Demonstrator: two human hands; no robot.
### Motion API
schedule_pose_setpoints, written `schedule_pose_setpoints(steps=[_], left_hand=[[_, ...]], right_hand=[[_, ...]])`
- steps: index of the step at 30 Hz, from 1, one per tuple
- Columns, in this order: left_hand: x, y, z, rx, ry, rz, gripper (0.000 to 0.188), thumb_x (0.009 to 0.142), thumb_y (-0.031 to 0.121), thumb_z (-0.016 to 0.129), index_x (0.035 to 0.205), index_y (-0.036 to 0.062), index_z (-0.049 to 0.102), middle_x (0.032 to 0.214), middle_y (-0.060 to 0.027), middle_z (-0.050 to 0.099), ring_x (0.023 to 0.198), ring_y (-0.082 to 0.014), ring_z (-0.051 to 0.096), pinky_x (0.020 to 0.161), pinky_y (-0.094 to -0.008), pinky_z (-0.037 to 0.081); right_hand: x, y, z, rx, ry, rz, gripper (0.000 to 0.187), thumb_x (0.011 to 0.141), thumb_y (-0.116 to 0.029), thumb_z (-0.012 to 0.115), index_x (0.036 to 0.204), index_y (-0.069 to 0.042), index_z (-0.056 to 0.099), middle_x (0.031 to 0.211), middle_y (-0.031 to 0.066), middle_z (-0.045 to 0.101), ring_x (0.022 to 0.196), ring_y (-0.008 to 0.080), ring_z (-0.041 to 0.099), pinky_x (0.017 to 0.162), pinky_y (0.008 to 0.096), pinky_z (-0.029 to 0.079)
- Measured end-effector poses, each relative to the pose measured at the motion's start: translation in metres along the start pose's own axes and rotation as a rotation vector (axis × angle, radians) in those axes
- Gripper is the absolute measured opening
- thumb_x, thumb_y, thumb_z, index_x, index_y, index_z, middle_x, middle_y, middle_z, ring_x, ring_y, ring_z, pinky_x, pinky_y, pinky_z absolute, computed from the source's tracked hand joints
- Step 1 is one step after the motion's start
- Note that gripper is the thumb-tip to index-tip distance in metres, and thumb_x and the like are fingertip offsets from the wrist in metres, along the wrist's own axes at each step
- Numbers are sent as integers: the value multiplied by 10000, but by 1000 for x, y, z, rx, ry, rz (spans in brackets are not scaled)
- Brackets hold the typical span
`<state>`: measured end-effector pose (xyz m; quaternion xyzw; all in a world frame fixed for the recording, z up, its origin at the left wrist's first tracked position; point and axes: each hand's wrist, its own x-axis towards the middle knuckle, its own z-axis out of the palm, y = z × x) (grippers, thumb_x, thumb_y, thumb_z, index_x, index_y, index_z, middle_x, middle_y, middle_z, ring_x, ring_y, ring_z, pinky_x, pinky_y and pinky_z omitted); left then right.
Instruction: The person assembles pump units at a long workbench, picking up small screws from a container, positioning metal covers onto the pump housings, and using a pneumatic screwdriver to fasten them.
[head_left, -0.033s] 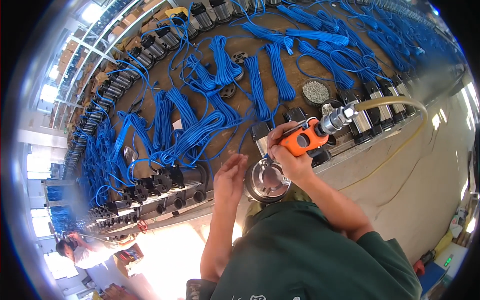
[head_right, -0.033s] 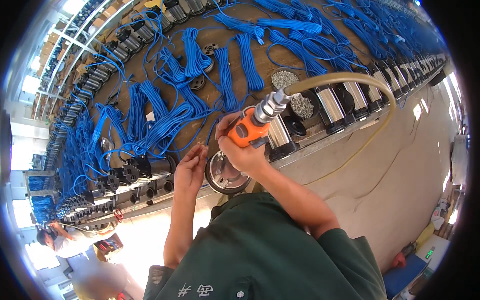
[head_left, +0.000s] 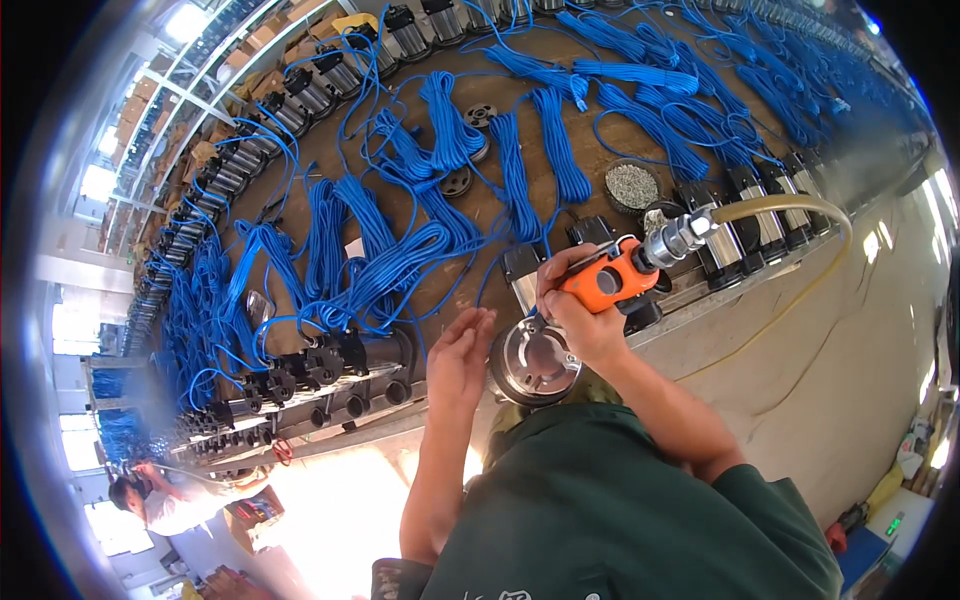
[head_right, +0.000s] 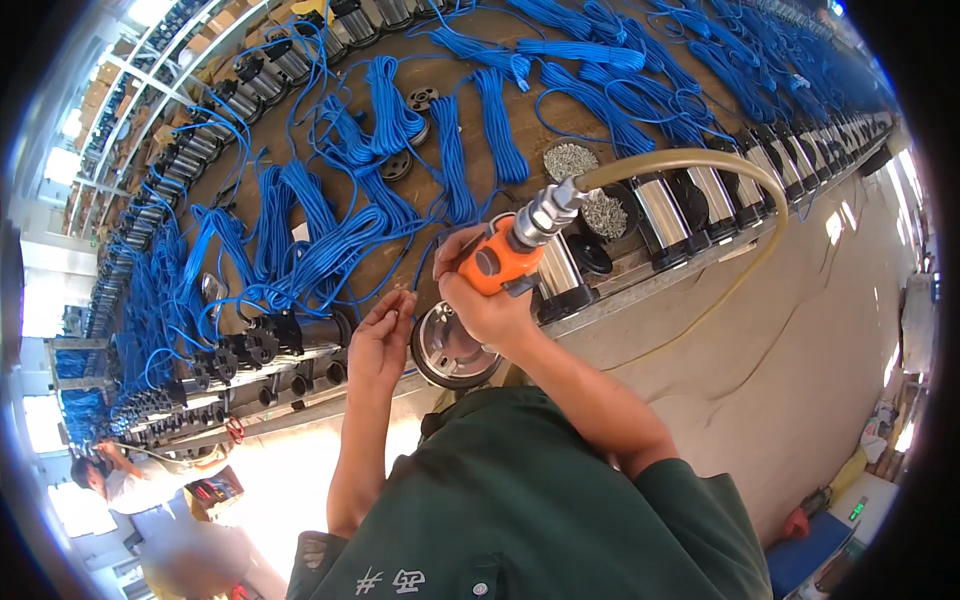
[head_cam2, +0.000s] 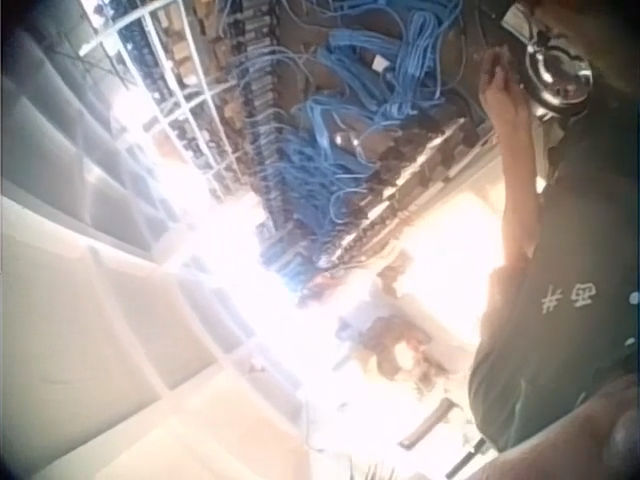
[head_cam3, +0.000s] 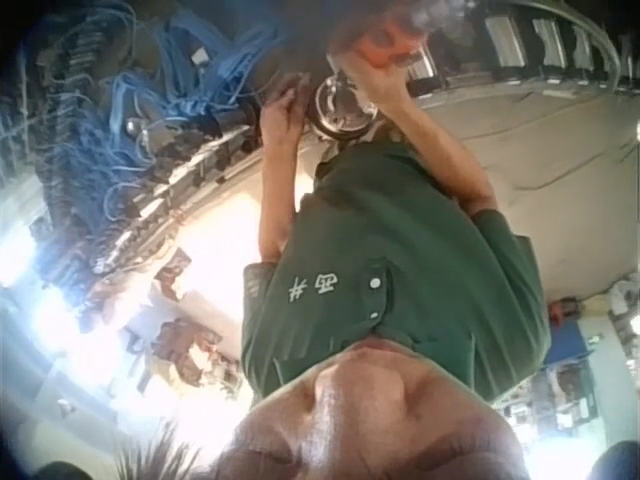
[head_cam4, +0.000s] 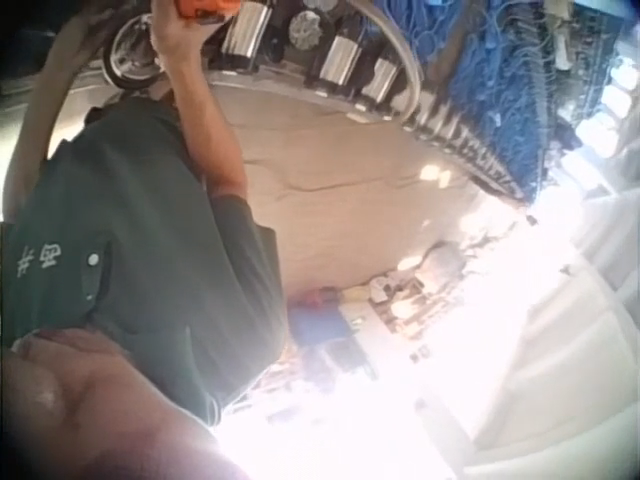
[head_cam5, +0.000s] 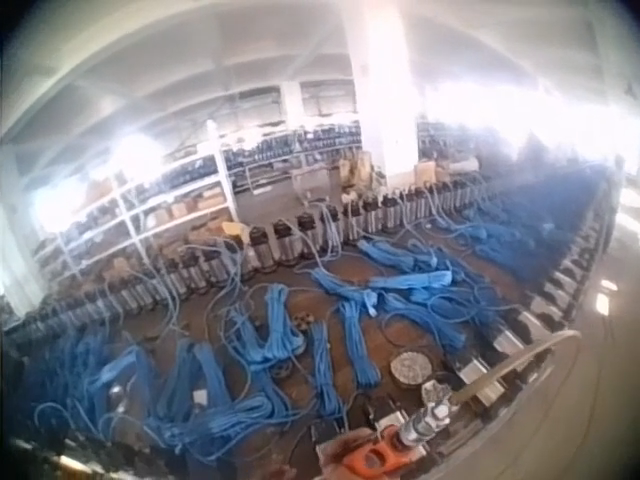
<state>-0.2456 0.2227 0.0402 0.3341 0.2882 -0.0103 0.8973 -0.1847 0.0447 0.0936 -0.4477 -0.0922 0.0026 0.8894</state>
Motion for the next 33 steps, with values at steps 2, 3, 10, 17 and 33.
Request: schedule_pose_setpoints(steps=[2, 3, 10, 17, 33], left_hand=[[-8, 1, 2, 54, -21, 68, 260, 927, -7, 493, 1152, -138, 506, 1159, -228, 587, 1120, -279, 585, 988, -321, 480], [-13, 3, 4, 72, -32, 107, 265, 938, 38, 532, 1130, -143, 513, 1134, -221, 601, 1092, -268, 599, 973, -314, 486], [-45, 21, 26, 144, -48, 88, 197, 934, 182, 615, 952, -14, 603, 872, -109, 669, 720, -157, 637, 643, -234, 511], [-60, 13, 37, 116, -227, -187, 192, 937, 257, 616, 913, 67, 599, 776, -31, 632, 601, -108, 554, 507, -214, 398], [-70, 0, 46, 107, -180, -152, 195, 959, 227, 576, 942, 35, 604, 760, -71, 650, 632, -141, 613, 538, -212, 463]], right_hand=[[-1, 0, 1, 6, 0, 16, 220, 732, 95, 551, 927, -4, 524, 823, 76, 587, 716, 116, 570, 604, 234, 468], [-1, -1, 1, 27, -2, 25, 220, 734, 95, 551, 930, -3, 524, 825, 76, 587, 716, 117, 570, 602, 232, 469], [-8, -26, 17, 78, -49, -127, 279, 745, 85, 509, 1012, 5, 498, 801, 75, 562, 636, 112, 545, 576, 241, 467], [-24, -40, 34, 293, -16, -268, 326, 737, 46, 502, 1057, 5, 459, 801, 136, 546, 575, 157, 512, 585, 331, 478], [-29, -51, 23, 346, -11, -170, 321, 740, 37, 502, 1055, -11, 471, 773, 111, 539, 571, 153, 506, 567, 311, 458]])
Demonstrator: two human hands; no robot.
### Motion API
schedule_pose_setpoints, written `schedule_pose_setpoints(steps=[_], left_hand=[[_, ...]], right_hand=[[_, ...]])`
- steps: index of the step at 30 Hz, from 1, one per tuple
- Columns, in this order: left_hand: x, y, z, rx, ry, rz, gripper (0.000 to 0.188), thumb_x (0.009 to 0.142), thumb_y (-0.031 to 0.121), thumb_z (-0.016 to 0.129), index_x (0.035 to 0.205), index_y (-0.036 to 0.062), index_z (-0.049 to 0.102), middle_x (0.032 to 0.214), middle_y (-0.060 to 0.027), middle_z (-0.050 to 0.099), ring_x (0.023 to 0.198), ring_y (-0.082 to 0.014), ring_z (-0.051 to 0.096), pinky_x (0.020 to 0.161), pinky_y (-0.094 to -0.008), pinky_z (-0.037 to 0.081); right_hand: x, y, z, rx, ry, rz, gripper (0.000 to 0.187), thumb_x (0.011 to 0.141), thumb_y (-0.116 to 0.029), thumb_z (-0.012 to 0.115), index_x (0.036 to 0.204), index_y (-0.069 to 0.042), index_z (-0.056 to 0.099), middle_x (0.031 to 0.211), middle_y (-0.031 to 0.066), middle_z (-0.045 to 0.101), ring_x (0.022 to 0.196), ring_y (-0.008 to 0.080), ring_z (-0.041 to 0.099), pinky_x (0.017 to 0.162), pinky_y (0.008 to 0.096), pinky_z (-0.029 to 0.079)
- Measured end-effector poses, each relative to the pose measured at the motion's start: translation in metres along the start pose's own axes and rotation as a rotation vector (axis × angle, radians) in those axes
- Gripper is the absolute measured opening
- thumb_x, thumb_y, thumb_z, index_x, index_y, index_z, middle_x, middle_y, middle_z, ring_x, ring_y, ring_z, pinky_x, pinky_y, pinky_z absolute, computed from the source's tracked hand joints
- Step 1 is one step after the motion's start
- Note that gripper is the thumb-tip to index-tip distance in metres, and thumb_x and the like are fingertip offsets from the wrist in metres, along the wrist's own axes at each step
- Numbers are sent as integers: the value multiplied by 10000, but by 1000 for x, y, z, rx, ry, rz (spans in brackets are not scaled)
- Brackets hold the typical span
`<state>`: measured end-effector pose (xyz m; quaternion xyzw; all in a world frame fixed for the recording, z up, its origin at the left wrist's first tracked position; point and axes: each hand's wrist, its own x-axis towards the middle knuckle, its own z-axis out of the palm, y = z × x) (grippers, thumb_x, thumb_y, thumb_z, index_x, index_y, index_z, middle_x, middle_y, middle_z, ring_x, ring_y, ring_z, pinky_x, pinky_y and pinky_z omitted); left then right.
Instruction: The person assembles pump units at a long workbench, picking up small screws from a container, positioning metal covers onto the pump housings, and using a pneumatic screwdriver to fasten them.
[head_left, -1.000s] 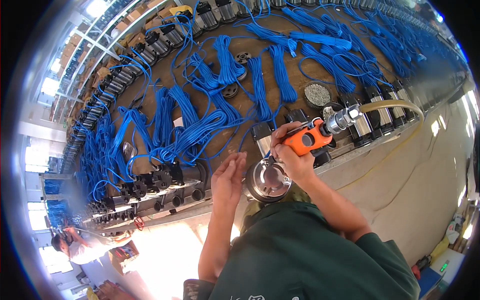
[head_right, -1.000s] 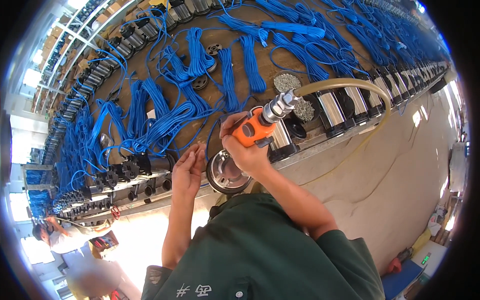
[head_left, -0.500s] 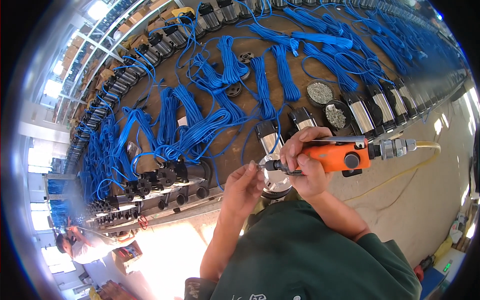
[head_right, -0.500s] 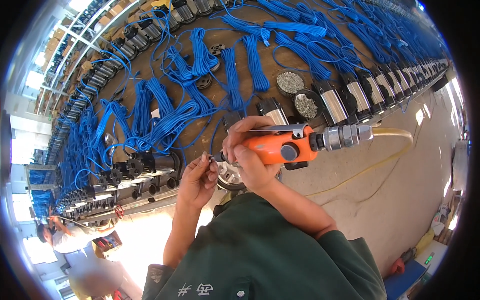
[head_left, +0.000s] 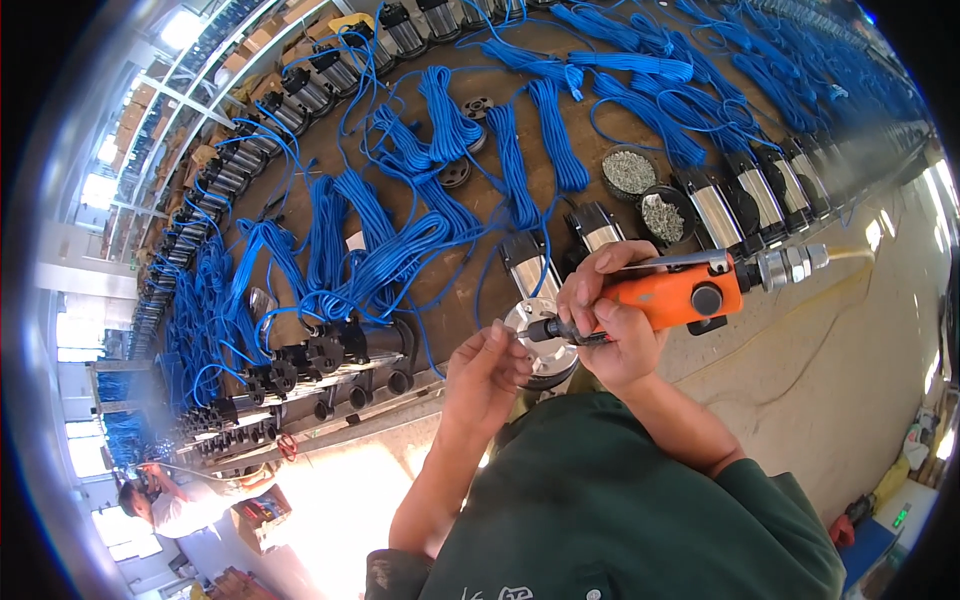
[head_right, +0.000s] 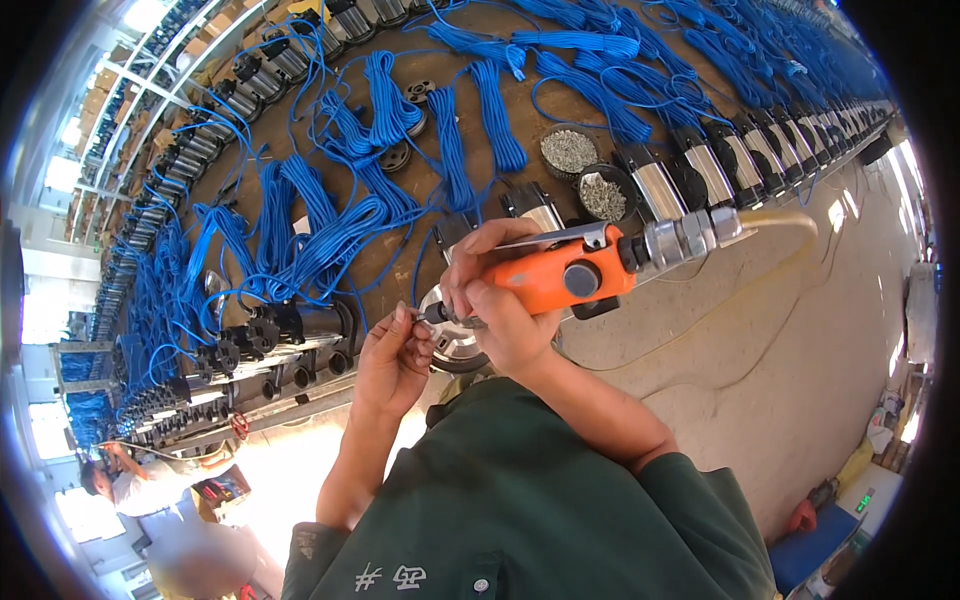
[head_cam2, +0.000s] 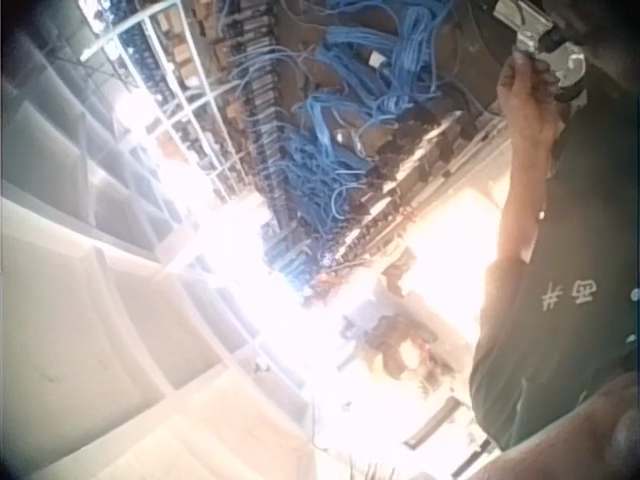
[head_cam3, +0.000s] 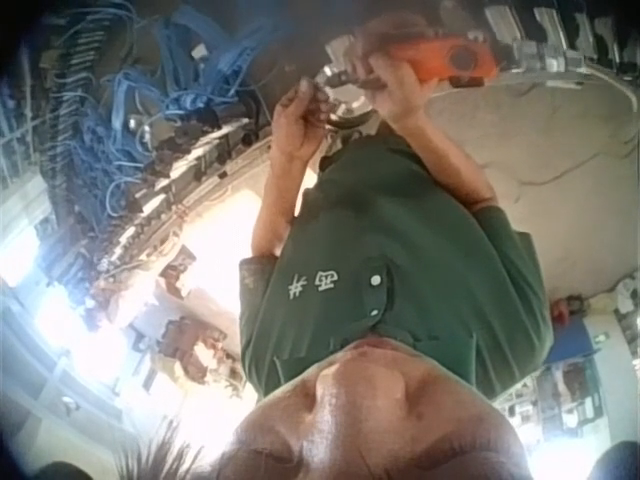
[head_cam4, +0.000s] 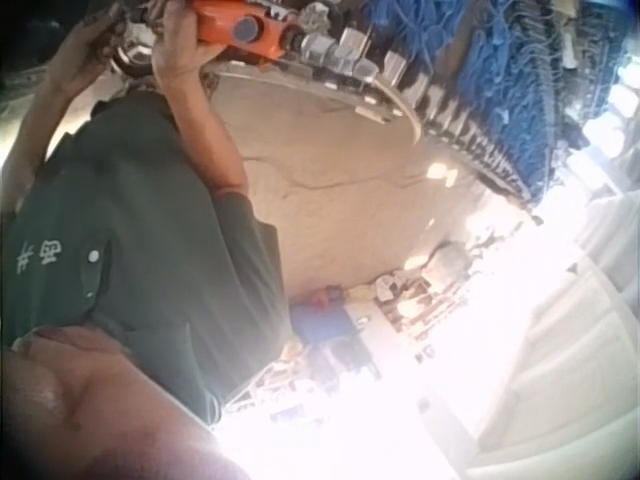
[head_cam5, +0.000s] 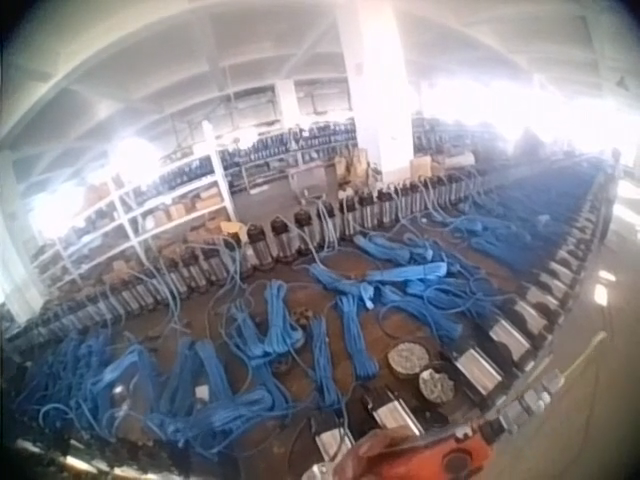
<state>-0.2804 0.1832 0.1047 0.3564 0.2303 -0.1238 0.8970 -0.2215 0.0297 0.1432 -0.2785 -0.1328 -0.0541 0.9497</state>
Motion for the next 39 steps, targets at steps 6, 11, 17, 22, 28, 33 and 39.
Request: schedule_pose_setpoints(steps=[6, 11, 17, 22, 28, 33, 39], left_hand=[[-6, -2, -2, 123, 5, 2, 262, 965, 253, 570, 879, 8, 611, 611, -45, 588, 451, -102, 502, 422, -199, 363], [-8, -2, -11, 826, -4, 277, 260, 947, 185, 605, 971, -64, 677, 583, 15, 526, 465, -32, 405, 434, -200, 287], [-10, -5, -18, 1173, -100, 342, 303, 749, 54, 786, 1028, -6, 686, 574, 58, 413, 534, -34, 333, 485, -212, 274], [-6, -5, -22, 1222, -64, 346, 454, 715, 83, 807, 1139, 48, 649, 514, 12, 404, 476, -65, 353, 469, -250, 312], [-7, -7, -25, 1181, -37, 335, 751, 695, 110, 823, 1356, 79, 468, 551, -28, 513, 497, -90, 468, 516, -246, 398], [-14, -7, -12, 1355, 49, 440, 788, 631, 215, 873, 1300, 59, 487, 758, -80, 609, 540, -161, 551, 543, -298, 458], [-1, -12, 32, 1887, 119, 862, 958, 532, 477, 863, 1297, 56, 469, 1260, -213, 421, 1181, -422, 394, 964, -512, 350]], right_hand=[[-4, -5, -5, -45, -96, 28, 288, 757, -54, 532, 1031, -23, 445, 816, 107, 526, 557, 114, 473, 598, 291, 458], [-14, -1, -18, -136, -99, 106, 291, 758, -26, 545, 1032, -26, 449, 798, 109, 523, 555, 126, 481, 585, 298, 455], [-25, 10, -29, -180, -67, 190, 327, 736, 109, 455, 1043, -5, 443, 794, 109, 546, 626, 128, 517, 588, 267, 460], [-26, 11, -21, -294, -139, 245, 252, 746, 13, 531, 984, -15, 451, 776, 121, 528, 573, 154, 497, 576, 309, 454], [-25, 18, -14, -343, -225, 273, 248, 737, 89, 494, 956, -24, 464, 813, 119, 554, 666, 146, 522, 602, 274, 464], [-20, 3, -11, -523, -258, 523, 311, 744, -11, 579, 1034, -42, 472, 876, 38, 539, 808, 118, 518, 732, 275, 451], [-2, -30, -35, -65, -69, 258, 290, 764, -89, 669, 1009, 3, 544, 868, 72, 598, 719, 120, 574, 620, 245, 474]])
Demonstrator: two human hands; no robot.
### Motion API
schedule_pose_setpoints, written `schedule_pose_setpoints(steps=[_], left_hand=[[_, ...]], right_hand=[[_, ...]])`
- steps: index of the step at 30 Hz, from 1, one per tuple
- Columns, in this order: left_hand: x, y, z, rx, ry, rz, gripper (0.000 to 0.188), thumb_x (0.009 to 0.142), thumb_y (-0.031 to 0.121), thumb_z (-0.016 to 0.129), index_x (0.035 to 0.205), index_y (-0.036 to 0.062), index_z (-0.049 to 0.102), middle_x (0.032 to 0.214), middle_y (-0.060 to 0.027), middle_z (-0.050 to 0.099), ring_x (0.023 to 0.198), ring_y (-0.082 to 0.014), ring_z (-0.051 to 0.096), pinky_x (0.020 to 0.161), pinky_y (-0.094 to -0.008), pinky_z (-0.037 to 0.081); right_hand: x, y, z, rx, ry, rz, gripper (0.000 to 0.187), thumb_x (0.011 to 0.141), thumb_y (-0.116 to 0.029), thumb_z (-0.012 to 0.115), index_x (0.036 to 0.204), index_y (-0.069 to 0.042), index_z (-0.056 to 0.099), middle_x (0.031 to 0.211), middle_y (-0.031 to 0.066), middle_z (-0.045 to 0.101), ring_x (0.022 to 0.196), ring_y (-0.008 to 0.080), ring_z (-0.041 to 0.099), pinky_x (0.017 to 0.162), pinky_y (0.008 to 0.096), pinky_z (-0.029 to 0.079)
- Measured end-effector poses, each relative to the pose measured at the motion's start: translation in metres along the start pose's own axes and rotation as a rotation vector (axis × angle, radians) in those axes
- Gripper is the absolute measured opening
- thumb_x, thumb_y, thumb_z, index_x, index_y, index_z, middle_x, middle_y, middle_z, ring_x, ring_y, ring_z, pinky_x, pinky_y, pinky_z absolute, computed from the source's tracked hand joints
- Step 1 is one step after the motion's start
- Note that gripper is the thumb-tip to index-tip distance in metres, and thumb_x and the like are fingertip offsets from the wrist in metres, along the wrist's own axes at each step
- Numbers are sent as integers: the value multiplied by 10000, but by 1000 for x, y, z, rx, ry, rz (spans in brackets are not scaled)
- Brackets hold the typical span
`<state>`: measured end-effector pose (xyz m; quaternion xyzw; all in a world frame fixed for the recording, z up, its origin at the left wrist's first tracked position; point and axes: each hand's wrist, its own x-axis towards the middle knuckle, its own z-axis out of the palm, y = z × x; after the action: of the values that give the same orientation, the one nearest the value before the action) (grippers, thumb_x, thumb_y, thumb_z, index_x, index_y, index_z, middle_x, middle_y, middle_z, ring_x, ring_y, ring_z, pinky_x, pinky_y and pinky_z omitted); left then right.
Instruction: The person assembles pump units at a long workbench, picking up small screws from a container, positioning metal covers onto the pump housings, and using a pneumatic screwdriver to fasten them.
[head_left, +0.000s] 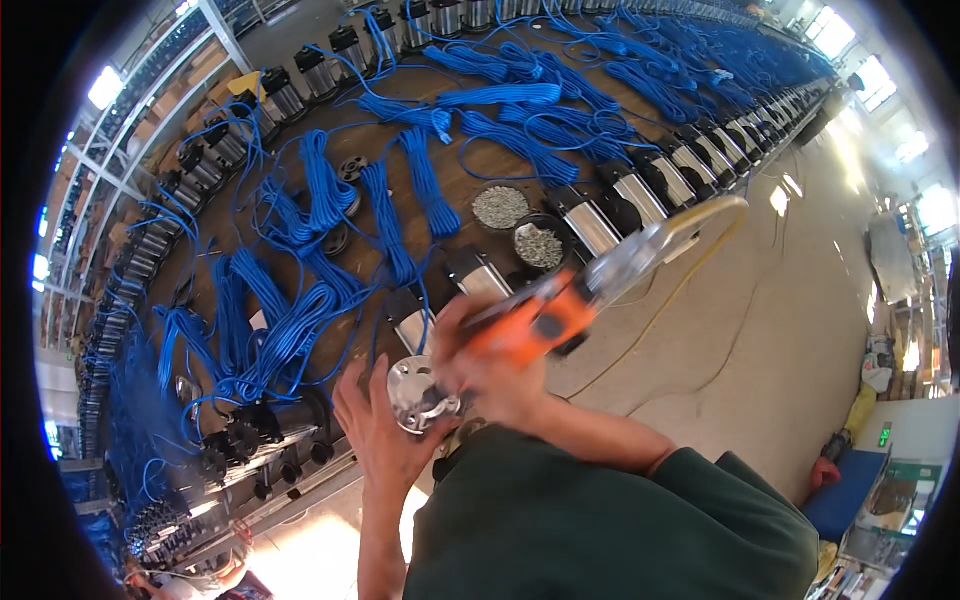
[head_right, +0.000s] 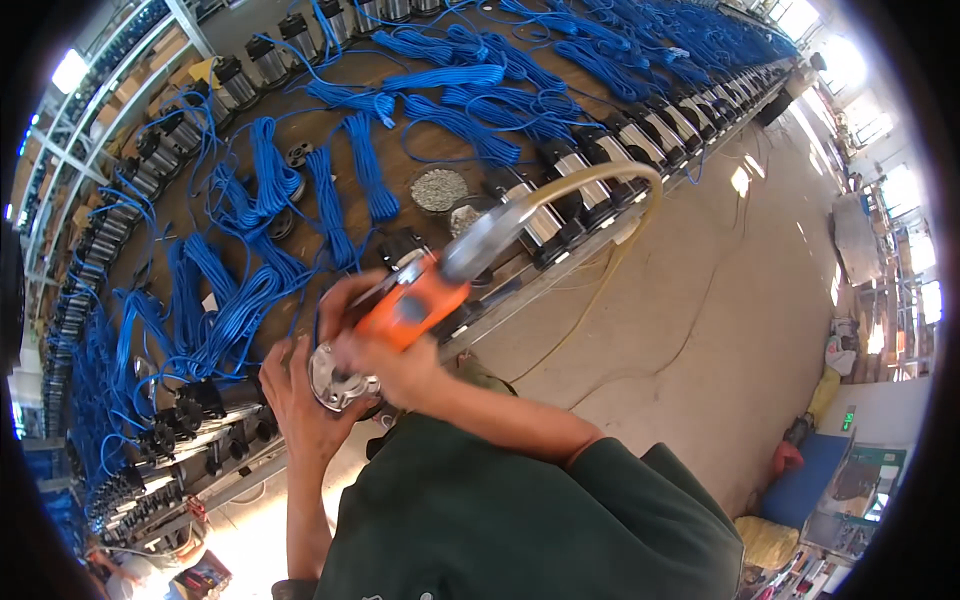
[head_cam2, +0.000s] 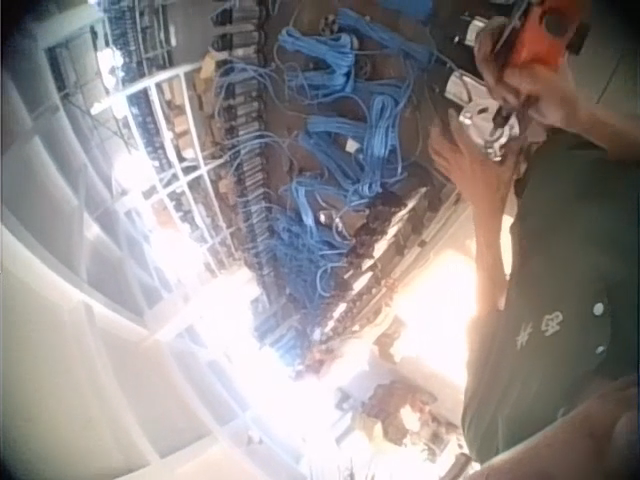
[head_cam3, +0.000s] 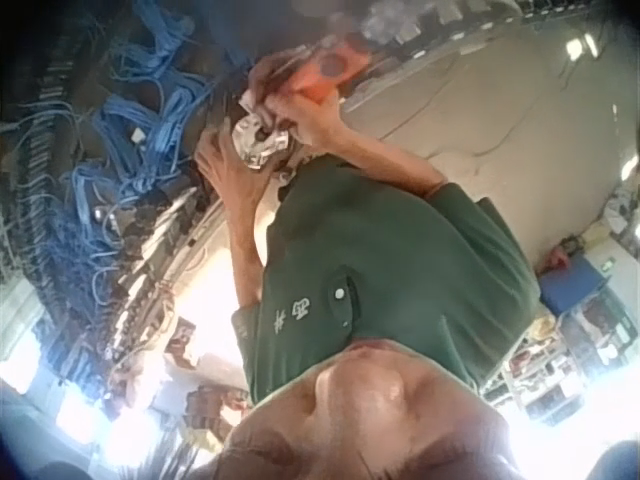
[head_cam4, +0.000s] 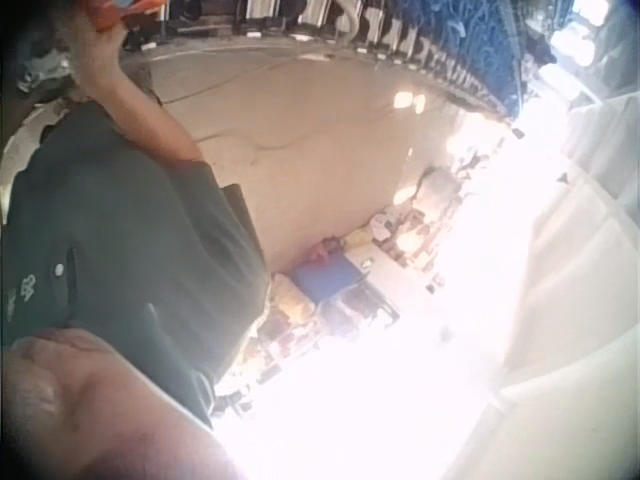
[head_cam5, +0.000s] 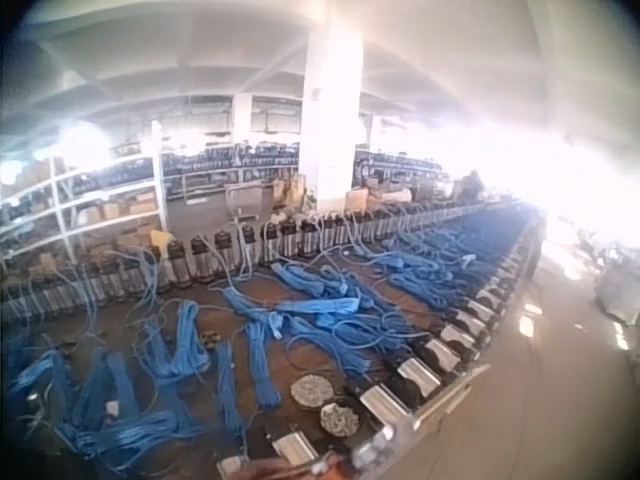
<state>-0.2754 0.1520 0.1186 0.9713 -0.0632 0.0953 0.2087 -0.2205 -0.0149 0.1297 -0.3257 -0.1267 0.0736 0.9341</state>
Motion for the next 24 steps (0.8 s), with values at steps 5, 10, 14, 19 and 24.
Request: schedule_pose_setpoints(steps=[5, 10, 14, 19, 24], left_hand=[[23, 19, 15, 304, -407, 75, 991, 546, 539, 833, 1357, 125, 442, 1307, -185, 406, 1181, -395, 416, 957, -524, 377], [35, 19, 15, 342, -530, 98, 906, 550, 479, 840, 1307, 135, 481, 1135, -172, 441, 1068, -357, 450, 877, -491, 419], [37, 6, 4, 299, -530, 55, 855, 549, 449, 837, 1269, 139, 496, 1081, -167, 436, 1026, -352, 455, 859, -468, 419], [31, -29, -38, 224, -440, -165, 900, 517, 442, 852, 1263, 107, 477, 1075, -173, 437, 1036, -351, 452, 871, -464, 414], [0, -39, -78, 75, 59, -192, 854, 534, 391, 847, 1244, 80, 489, 1113, -203, 439, 1000, -373, 468, 853, -473, 408]], right_hand=[[42, -34, -121, -91, 642, -41, 206, 783, -170, 648, 948, -50, 624, 824, 29, 593, 709, 123, 563, 590, 259, 455], [26, 2, -229, -152, 962, 395, 262, 733, -347, 708, 884, -144, 641, 703, -23, 523, 558, 99, 501, 490, 262, 386], [10, 25, -252, -225, 1102, 495, 233, 806, -345, 692, 866, -124, 648, 627, -39, 483, 552, 85, 457, 465, 270, 334], [-34, 9, -150, -587, 943, -82, 225, 907, -304, 592, 968, -90, 619, 821, 8, 582, 792, 142, 560, 746, 268, 437], [-35, 65, -14, 548, 162, 1260, 629, 901, -589, 485, 1220, -50, 535, 1173, 105, 615, 1097, 281, 566, 1010, 456, 391]])
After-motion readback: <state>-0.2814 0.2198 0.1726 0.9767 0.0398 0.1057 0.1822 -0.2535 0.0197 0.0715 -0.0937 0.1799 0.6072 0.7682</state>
